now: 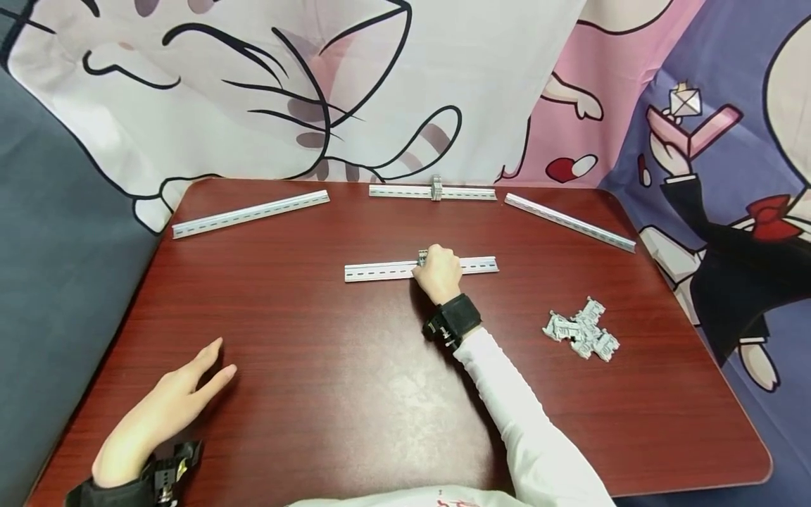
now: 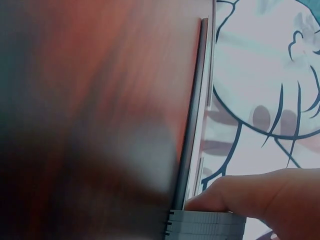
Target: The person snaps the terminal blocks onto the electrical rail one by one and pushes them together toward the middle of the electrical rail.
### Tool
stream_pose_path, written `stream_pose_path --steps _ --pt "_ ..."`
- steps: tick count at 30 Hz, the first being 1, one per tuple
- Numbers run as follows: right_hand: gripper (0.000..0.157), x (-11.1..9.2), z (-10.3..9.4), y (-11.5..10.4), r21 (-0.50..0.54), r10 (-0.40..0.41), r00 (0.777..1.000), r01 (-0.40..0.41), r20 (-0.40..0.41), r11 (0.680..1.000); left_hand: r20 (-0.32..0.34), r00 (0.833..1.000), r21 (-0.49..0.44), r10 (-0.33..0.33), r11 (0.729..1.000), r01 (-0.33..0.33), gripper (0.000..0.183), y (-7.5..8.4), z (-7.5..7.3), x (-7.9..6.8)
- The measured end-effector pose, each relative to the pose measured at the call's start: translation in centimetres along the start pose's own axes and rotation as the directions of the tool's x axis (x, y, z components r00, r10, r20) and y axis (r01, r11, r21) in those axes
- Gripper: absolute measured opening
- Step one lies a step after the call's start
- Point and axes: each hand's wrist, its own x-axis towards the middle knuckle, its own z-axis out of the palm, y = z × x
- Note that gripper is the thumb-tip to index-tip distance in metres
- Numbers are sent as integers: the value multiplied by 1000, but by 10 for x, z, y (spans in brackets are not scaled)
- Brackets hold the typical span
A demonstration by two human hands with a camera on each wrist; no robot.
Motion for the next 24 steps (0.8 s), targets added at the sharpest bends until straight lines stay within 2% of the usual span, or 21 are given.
stream_pose_path --steps 3,10,24 --pt "26 6 0 4 1 -1 1000 1 -2 1000 -15 1000 -7 -25 1000 25 83 -7 4 -7" --pt "25 29 -2 12 -2 17 999 -17 28 1000 21 992 -13 -126 992 126 86 -16 6 -18" --pt "27 71 0 17 22 62 998 -62 28 998 32 988 -95 -152 984 154 86 -18 17 -21"
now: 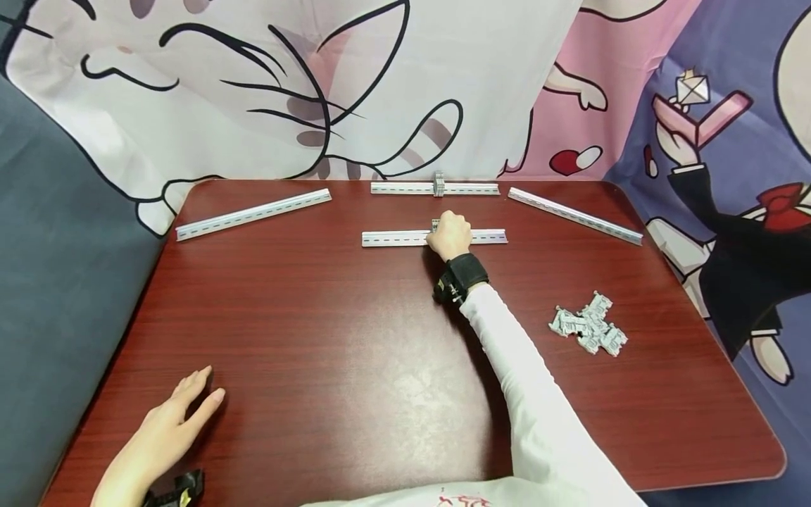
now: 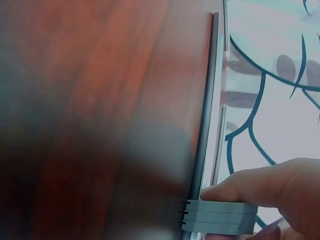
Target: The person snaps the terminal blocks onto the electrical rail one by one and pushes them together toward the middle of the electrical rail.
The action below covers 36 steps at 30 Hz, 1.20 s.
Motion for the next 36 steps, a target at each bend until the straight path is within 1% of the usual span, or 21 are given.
stream_pose_path --steps 6,9,11,17,23,30,36 --pt "31 14 0 1 6 20 1000 -20 10 1000 59 998 -44 -38 998 40 90 0 3 2" --pt "32 21 -1 3 6 29 999 -29 21 1000 72 996 -55 -49 997 53 90 -1 5 3" --pt "33 25 -2 4 6 32 999 -32 25 999 69 996 -61 -50 997 54 90 -1 6 3" --pt "31 37 -4 5 27 50 999 -51 20 998 30 999 -67 -34 997 36 89 -2 10 3" --pt "38 48 -2 6 16 48 998 -48 26 999 41 998 -69 -49 996 52 89 -2 10 3" --pt "34 57 -1 4 -8 31 999 -31 24 999 48 997 -77 -53 995 57 90 -1 10 3" --pt "32 61 -3 3 13 27 999 -27 32 1000 32 999 -86 -29 996 32 88 -2 11 1"
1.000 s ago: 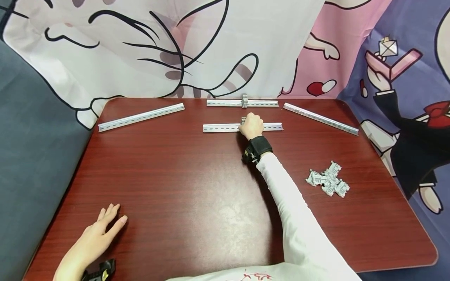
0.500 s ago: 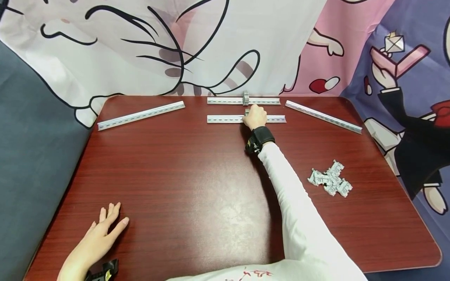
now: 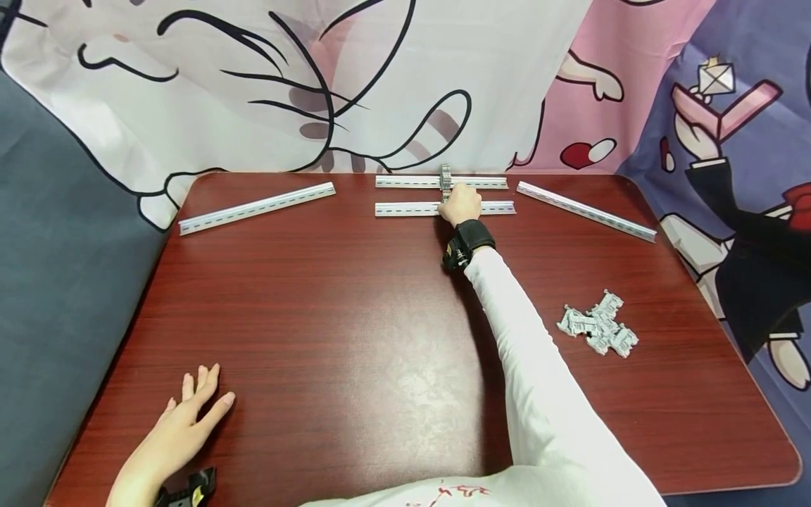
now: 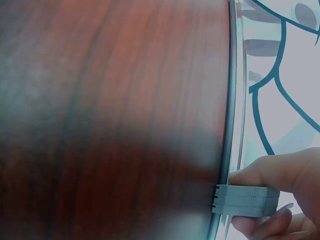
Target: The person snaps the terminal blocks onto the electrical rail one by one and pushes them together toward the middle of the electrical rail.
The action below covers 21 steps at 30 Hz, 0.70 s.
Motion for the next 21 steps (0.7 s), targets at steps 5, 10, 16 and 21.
stream_pose_path --steps 5,10,16,21 --pt "30 2 1 -1 8 4 1000 -4 2 1000 0 1000 -7 -3 1000 3 88 -2 0 -1" --pt "31 7 1 1 9 15 1000 -15 10 1000 -8 1000 -15 2 1000 -2 87 -3 1 -2" --pt "36 8 2 1 7 34 999 -34 14 999 -14 1000 -23 10 1000 -10 85 -4 3 -4" --pt "39 8 -1 -3 18 38 999 -39 9 999 -39 999 -25 29 999 -30 85 -4 3 -6"
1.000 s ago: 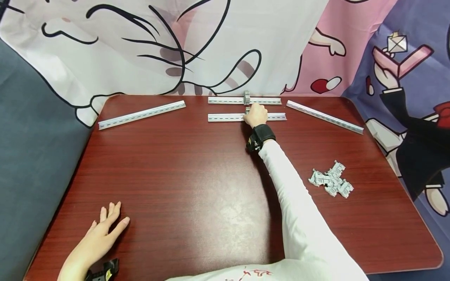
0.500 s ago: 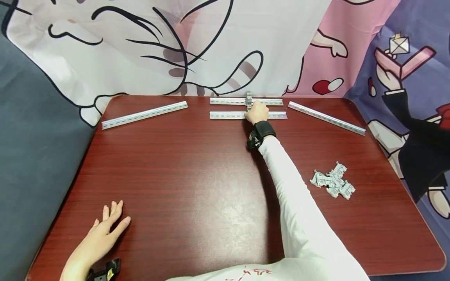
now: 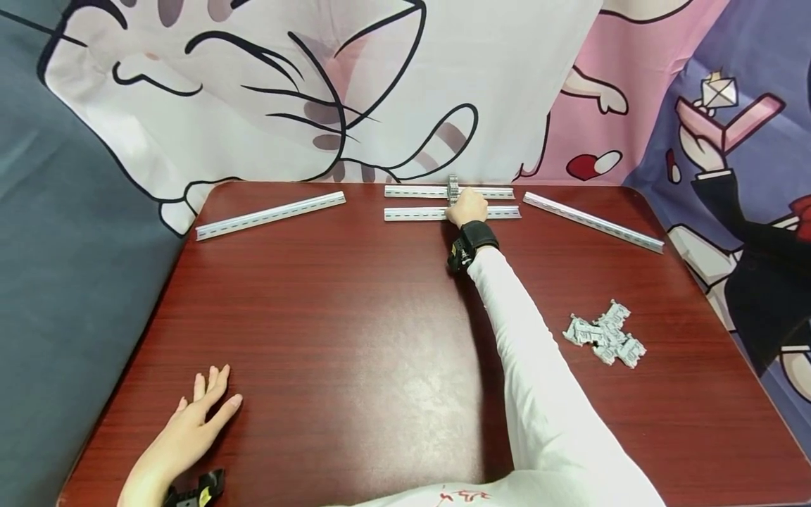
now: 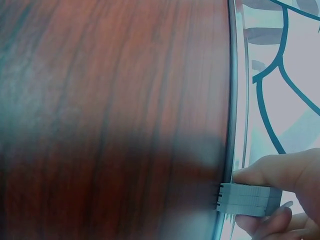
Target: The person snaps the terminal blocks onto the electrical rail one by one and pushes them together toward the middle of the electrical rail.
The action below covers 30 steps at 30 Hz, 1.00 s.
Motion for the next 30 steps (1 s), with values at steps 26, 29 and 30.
stream_pose_path --steps 26,29,30 --pt "32 -75 -46 47 182 -119 991 129 -69 975 103 991 403 88 907 -123 71 76 -61 42" --pt "32 -94 -66 58 218 -130 989 143 -74 965 128 976 449 174 868 -213 68 93 -75 68" --pt "32 -99 -72 61 228 -135 987 152 -86 962 139 969 457 203 855 -244 68 98 -80 78"
